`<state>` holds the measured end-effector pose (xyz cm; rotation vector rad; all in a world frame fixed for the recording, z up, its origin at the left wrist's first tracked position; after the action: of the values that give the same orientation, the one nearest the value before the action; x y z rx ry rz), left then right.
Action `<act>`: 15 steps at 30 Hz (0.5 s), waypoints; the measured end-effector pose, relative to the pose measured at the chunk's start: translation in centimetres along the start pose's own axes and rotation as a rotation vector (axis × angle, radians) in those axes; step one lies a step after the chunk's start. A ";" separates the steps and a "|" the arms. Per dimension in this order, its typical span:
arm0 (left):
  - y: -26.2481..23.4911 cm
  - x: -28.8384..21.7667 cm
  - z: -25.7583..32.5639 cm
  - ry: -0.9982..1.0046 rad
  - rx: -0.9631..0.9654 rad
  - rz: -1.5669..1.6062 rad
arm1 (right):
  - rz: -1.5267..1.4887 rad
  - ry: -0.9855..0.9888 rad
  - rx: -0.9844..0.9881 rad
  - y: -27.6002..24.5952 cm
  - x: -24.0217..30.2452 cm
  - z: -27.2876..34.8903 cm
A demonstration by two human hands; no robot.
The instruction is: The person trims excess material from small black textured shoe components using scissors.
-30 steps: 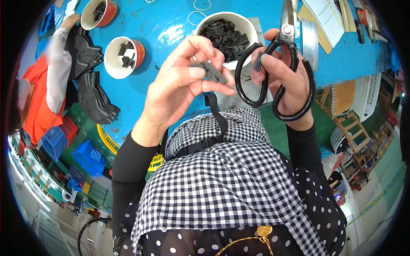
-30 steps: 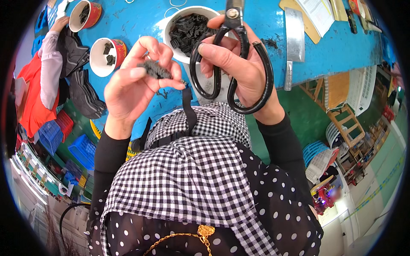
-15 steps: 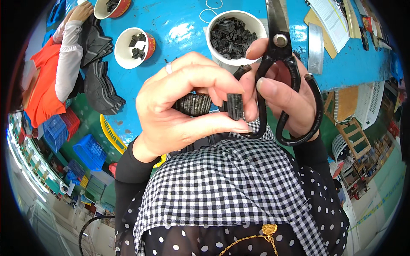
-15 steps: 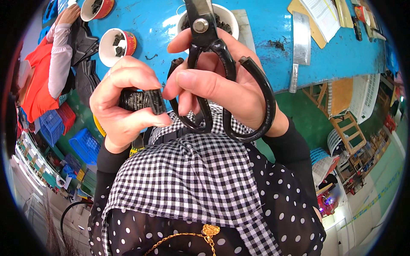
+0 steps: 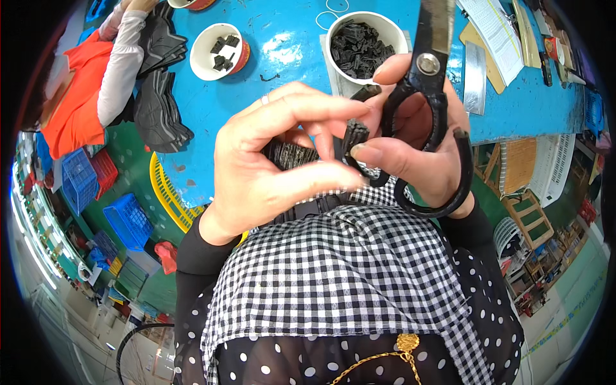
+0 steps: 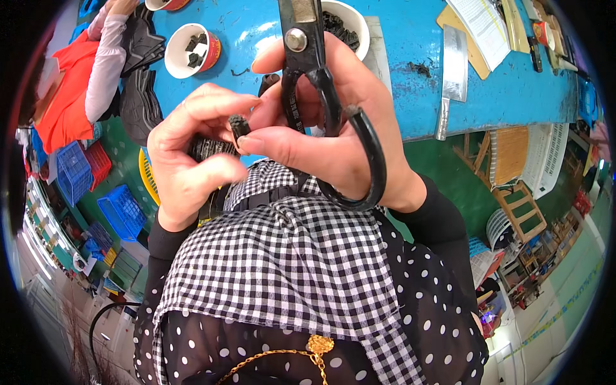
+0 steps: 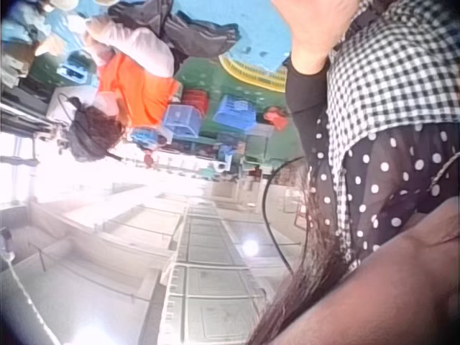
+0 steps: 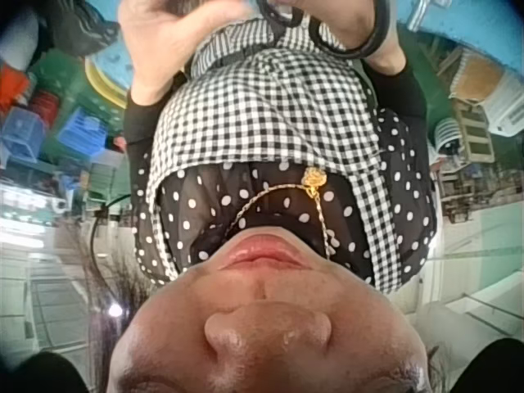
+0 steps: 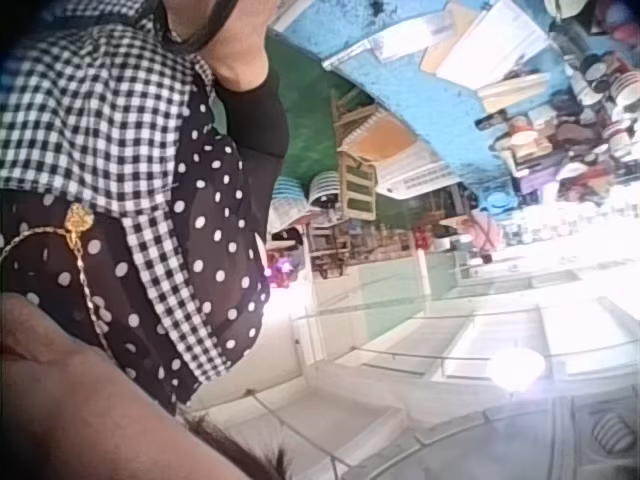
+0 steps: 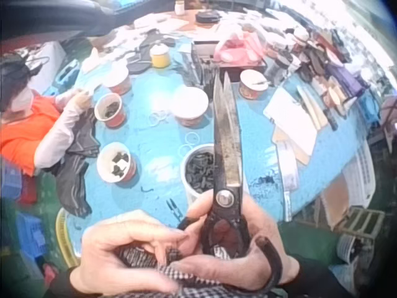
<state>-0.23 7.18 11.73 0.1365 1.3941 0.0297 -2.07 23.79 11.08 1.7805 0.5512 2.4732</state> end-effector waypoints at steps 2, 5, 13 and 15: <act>-0.5 0.4 0.2 0.245 0.095 -0.163 | -0.007 -0.028 0.021 0.4 0.1 0.4; -0.2 0.6 1.0 0.181 0.020 0.007 | 0.057 0.003 0.041 0.6 0.6 0.7; -0.4 -0.6 2.7 -0.327 -0.066 0.405 | 0.117 -0.014 -0.001 0.3 1.4 1.9; -0.3 -0.4 3.1 -0.336 -0.060 0.449 | 0.175 -0.090 0.062 0.4 1.5 1.8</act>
<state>2.69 6.60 12.59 0.3846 1.0048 0.4044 -0.84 24.27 13.02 2.0343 0.4920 2.4946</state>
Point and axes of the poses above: each hand's wrist, its own z-axis away from the middle knuckle, its own y-axis out of the palm, x = y × z, the point moved 2 cm from there along -z, towards the middle knuckle, and after that the axes turned 11 degrees about -x, right-handed, at the moved point
